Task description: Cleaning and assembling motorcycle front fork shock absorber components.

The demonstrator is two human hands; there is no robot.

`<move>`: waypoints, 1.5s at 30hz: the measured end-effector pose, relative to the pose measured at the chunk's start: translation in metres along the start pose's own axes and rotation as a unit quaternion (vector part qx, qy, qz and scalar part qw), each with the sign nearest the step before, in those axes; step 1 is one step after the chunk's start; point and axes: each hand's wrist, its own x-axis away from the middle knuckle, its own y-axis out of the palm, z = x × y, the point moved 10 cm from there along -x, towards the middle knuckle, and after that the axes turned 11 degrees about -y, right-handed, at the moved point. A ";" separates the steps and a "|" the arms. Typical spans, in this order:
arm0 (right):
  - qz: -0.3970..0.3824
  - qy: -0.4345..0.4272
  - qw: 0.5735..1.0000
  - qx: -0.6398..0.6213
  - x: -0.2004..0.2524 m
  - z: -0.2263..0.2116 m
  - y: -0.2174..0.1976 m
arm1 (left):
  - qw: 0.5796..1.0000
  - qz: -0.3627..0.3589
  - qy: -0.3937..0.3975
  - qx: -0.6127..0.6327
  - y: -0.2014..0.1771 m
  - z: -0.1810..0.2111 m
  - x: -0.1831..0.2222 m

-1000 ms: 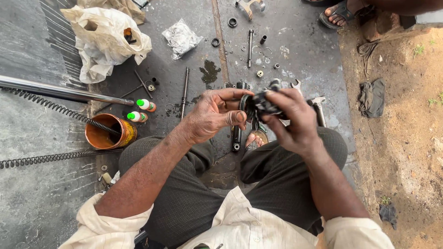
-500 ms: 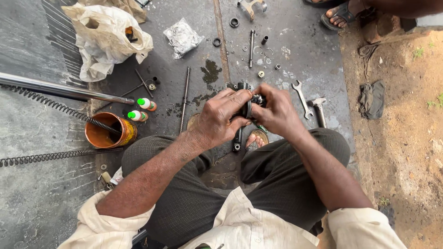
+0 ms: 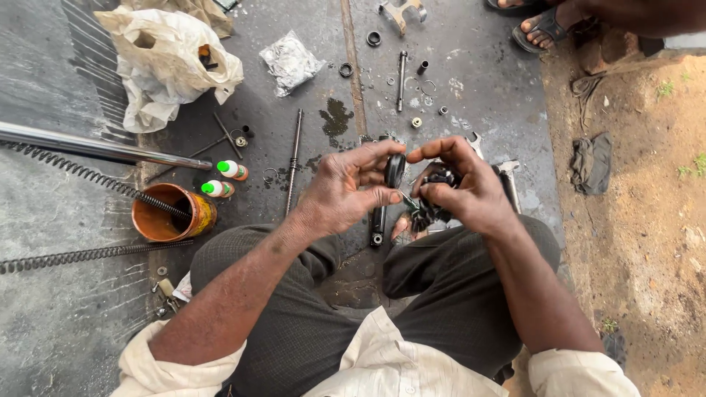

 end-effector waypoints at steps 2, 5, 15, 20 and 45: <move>0.045 0.002 0.998 0.042 0.001 -0.002 -0.004 | 0.999 -0.008 -0.038 0.007 0.009 -0.010 -0.006; 0.035 0.080 0.994 0.072 0.001 0.026 -0.001 | 0.928 0.135 0.172 -0.301 0.008 0.025 0.002; 0.164 0.088 0.963 -0.196 -0.012 0.055 -0.026 | 0.985 0.036 -0.168 0.019 -0.012 -0.039 -0.034; 0.236 0.059 0.970 -0.010 -0.008 0.039 -0.045 | 0.953 0.000 -0.193 0.232 -0.001 -0.065 -0.042; 0.113 0.236 0.908 -0.327 -0.026 0.089 0.018 | 0.945 0.138 0.116 -0.271 0.010 -0.020 -0.013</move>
